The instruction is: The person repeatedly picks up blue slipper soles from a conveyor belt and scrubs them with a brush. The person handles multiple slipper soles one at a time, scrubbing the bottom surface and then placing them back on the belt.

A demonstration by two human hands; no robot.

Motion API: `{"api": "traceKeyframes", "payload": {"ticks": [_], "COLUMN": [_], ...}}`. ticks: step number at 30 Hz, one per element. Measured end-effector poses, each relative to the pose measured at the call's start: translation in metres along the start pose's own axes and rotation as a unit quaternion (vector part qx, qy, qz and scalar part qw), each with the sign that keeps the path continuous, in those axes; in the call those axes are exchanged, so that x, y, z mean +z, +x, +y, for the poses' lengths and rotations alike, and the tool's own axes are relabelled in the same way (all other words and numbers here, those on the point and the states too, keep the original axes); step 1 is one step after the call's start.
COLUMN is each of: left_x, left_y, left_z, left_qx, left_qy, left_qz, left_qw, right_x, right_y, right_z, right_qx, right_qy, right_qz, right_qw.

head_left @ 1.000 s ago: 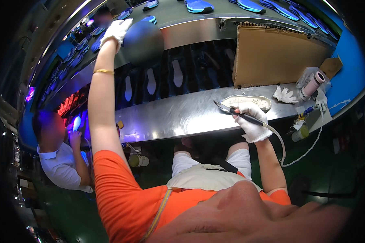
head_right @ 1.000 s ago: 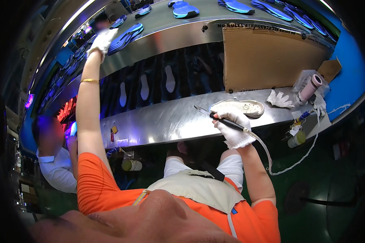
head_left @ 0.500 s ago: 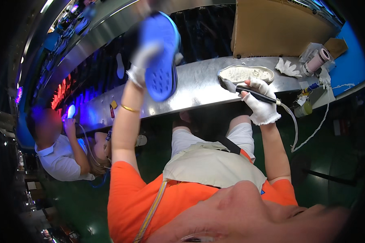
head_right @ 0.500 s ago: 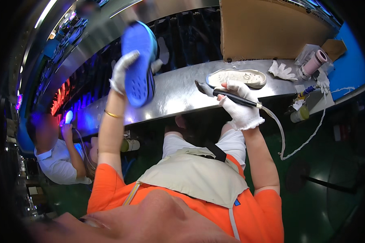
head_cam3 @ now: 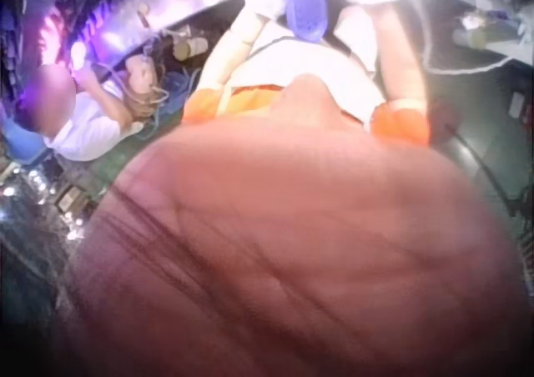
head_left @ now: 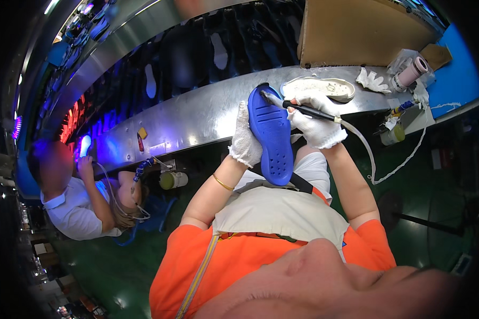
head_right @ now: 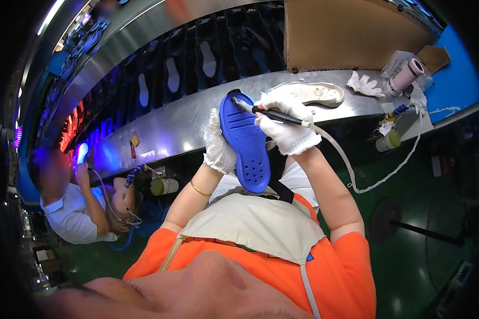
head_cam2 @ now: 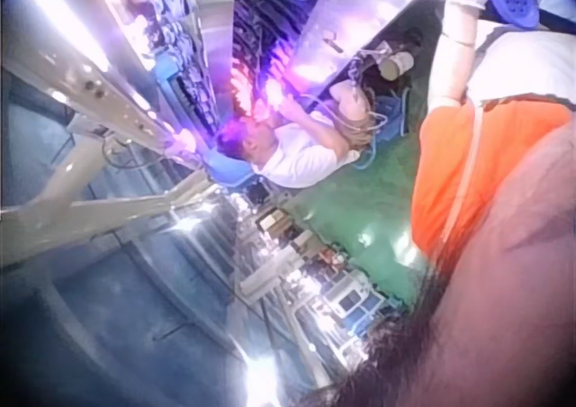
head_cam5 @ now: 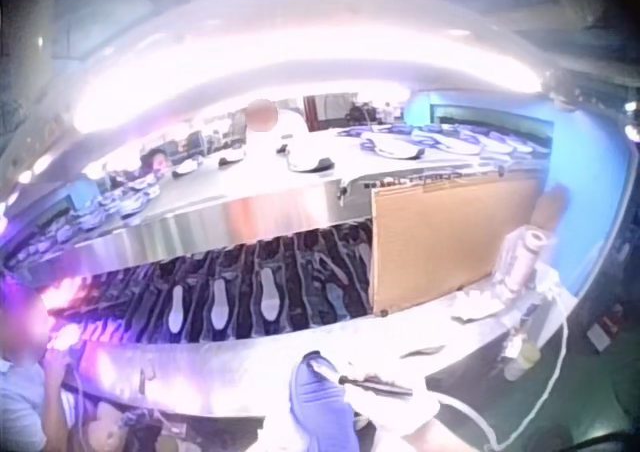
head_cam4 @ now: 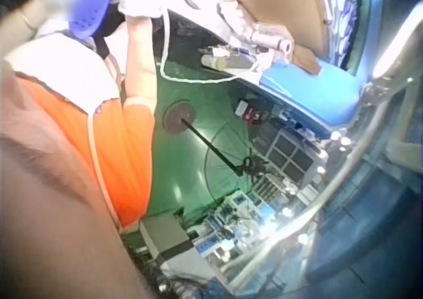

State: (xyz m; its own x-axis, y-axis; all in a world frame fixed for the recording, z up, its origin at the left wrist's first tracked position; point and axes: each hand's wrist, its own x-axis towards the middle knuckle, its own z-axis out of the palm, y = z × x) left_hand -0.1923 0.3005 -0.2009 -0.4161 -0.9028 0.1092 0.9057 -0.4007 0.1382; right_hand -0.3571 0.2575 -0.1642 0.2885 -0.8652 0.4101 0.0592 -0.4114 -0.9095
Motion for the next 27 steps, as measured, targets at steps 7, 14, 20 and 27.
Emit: {"api": "traceKeyframes", "payload": {"ticks": [7,14,20,27], "left_x": [0.003,-0.012,-0.016,-0.007], "left_y": [0.008,0.003,0.011,-0.002], "left_z": [0.0,-0.002,-0.026,-0.018], "left_qx": [0.104,0.1,0.163,0.165], "left_qy": [0.128,0.017,0.247,0.261], "left_qz": [0.194,0.067,0.199,0.214], "left_qw": [0.967,0.993,0.934,0.927], "right_x": [0.004,0.001,0.017,0.01], "right_y": [-0.005,-0.016,-0.01,-0.018], "right_z": [-0.006,-0.002,-0.001,0.01], "right_qx": [-0.245,-0.046,0.041,0.07], "right_qy": [-0.153,-0.017,0.073,0.14], "right_qz": [-0.129,-0.032,0.018,0.008], "right_qw": [0.949,0.998,0.996,0.988]}}
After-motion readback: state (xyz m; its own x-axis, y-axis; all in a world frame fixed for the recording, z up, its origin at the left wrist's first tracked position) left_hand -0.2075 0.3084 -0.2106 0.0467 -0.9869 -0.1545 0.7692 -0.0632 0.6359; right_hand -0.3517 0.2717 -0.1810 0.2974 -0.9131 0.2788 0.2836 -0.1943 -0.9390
